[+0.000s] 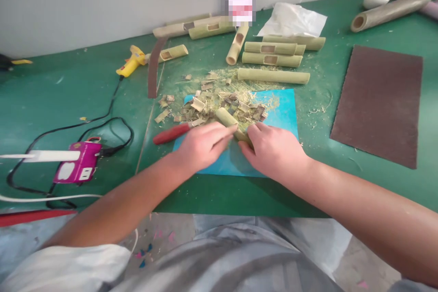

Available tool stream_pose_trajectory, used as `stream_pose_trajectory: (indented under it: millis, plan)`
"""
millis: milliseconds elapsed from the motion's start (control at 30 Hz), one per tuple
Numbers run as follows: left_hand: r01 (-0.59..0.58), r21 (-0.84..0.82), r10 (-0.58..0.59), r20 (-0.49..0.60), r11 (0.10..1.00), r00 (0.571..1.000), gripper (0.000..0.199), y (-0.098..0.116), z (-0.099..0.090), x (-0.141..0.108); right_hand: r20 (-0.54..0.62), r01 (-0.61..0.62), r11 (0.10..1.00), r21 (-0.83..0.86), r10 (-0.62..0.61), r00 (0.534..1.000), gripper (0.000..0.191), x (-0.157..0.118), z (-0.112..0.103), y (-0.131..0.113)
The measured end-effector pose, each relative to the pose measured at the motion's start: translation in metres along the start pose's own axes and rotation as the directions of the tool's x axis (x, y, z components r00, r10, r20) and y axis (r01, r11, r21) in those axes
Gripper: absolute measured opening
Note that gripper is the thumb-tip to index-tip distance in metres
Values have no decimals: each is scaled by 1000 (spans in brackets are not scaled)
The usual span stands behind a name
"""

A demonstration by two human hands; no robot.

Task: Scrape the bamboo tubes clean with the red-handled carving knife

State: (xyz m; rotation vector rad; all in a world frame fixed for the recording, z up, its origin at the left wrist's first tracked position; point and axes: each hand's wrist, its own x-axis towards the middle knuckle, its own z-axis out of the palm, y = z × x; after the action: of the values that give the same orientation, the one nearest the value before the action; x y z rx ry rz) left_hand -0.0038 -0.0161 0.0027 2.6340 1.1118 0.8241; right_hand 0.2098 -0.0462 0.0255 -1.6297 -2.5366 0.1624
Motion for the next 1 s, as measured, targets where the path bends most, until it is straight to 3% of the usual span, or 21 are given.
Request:
stream_pose_trajectory:
  millis: [133, 267, 400, 500, 633, 767, 900, 1000]
  plan:
    - [24, 16, -23, -47, 1000, 999, 24, 3, 0, -1, 0, -22, 1000, -12, 22, 1000, 32, 1, -1, 0]
    - [-26, 35, 25, 12, 999, 1000, 24, 2, 1, -2, 28, -12, 1000, -22, 13, 1000, 33, 1, -2, -1]
    - [-5, 99, 14, -92, 995, 996, 25, 2, 2, -3, 7, -22, 1000, -21, 22, 1000, 33, 0, -1, 0]
    - [-61, 93, 62, -11, 994, 998, 26, 2, 4, -5, 4, -15, 1000, -16, 15, 1000, 32, 1, 0, 0]
    - [13, 64, -8, -82, 998, 997, 26, 0, 4, -4, -12, -21, 1000, -12, 21, 1000, 32, 1, 0, 1]
    - [-35, 15, 35, -16, 999, 999, 26, -3, 3, -2, 12, -14, 1000, -19, 14, 1000, 33, 1, 0, 1]
    - [44, 52, -39, -81, 998, 996, 26, -3, 2, -2, 8, -27, 999, -19, 27, 1000, 33, 2, 0, 1]
    - [-8, 1, 8, 0, 1000, 1000, 25, -1, 2, -2, 22, -20, 1000, -20, 21, 1000, 33, 2, 0, 1]
